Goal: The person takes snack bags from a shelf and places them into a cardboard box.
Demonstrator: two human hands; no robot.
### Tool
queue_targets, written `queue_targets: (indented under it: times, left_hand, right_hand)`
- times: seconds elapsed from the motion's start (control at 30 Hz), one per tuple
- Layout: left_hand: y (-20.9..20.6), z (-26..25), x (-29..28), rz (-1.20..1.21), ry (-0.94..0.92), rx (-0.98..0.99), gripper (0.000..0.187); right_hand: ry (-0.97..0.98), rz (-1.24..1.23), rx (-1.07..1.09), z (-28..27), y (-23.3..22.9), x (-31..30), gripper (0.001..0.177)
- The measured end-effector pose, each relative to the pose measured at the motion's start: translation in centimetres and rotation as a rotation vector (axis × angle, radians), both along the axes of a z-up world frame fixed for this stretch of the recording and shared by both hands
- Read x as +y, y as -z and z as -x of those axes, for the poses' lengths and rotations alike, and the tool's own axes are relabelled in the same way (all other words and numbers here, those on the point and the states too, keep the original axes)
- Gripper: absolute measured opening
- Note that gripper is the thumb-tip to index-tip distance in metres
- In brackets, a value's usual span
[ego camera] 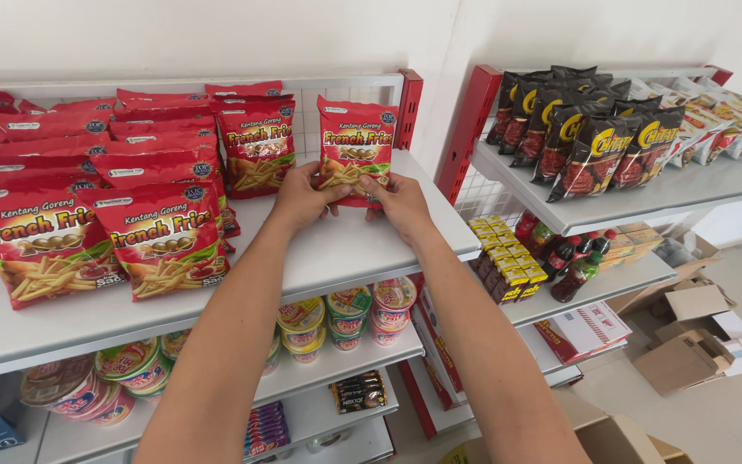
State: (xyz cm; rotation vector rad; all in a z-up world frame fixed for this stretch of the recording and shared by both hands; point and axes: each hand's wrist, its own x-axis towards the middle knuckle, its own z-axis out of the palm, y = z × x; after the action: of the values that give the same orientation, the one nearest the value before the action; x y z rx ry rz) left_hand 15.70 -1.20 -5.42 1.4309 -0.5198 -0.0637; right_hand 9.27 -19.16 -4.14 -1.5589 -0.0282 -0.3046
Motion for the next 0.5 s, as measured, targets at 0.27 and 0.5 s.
queue_targets:
  times: [0.27, 0.5]
  left_hand:
    - [0.8, -1.3, -0.2, 0.044, 0.059, 0.036, 0.036]
    - [-1.7, 1.6, -0.1, -0.194, -0.165, -0.121, 0.05]
  right_hand:
    - [0.008, -0.018, -0.063, 0.3, -0.1, 0.0, 0.036]
    - [-0.053, 0.143, -0.016, 2.0, -1.3, 1.1, 0.036]
